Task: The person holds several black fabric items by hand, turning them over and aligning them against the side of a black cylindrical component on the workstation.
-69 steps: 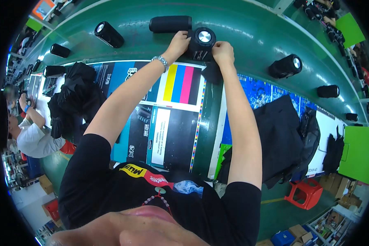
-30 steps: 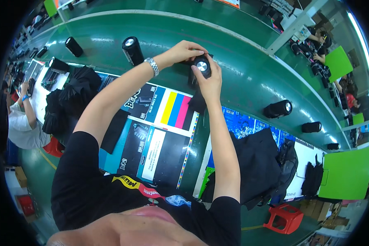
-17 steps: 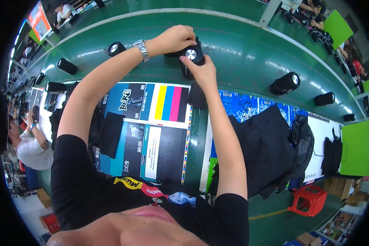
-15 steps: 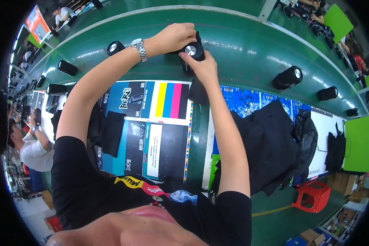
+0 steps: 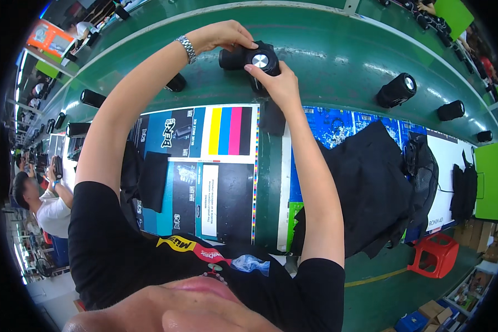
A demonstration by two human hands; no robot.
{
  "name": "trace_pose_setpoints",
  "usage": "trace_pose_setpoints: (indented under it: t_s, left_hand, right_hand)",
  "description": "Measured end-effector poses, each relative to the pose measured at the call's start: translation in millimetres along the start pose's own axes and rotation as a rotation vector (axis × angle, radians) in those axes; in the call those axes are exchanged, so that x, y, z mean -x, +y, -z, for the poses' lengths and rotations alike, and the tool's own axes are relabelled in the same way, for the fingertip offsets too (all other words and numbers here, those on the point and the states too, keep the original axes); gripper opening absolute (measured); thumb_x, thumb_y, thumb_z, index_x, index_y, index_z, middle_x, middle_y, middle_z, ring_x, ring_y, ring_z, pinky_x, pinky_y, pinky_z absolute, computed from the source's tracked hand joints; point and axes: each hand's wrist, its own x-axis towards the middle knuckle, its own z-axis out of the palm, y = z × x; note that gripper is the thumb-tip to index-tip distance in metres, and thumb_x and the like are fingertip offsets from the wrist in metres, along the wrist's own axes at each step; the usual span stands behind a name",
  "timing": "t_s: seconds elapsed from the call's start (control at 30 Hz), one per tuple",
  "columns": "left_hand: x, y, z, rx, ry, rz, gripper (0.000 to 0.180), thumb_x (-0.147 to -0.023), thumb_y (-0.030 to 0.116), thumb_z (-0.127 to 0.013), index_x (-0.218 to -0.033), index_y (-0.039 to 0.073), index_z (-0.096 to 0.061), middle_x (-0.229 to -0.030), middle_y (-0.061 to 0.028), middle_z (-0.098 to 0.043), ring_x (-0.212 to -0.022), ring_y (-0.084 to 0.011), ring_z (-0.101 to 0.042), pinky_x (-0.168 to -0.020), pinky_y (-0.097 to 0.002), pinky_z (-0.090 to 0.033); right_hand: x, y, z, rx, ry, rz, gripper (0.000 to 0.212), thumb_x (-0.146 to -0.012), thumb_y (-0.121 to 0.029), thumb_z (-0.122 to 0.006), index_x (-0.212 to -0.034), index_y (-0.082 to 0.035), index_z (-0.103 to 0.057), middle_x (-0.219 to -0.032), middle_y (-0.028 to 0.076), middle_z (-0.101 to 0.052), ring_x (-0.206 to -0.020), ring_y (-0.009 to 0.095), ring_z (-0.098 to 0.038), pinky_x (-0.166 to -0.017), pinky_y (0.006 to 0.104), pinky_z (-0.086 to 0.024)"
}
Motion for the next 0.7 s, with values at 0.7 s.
trace_pose_setpoints:
  t_s: [0.7]
  left_hand:
    - [32,40,-56,-0.232,0.218,-0.703,0.013,-0.082,0.012,-0.067,-0.081,-0.001,-0.069,-0.071,-0.0106,-0.058,-0.070,-0.0210,-0.055,-0.063,-0.0320,-0.044]
  right_hand:
    - [-37,31,41,0.229,0.002,0.039,0.075,-0.057,-0.070,-0.073,-0.084,0.000,-0.070,-0.076,0.012,-0.068,-0.076,0.022,-0.068,-0.071,0.0326,-0.052]
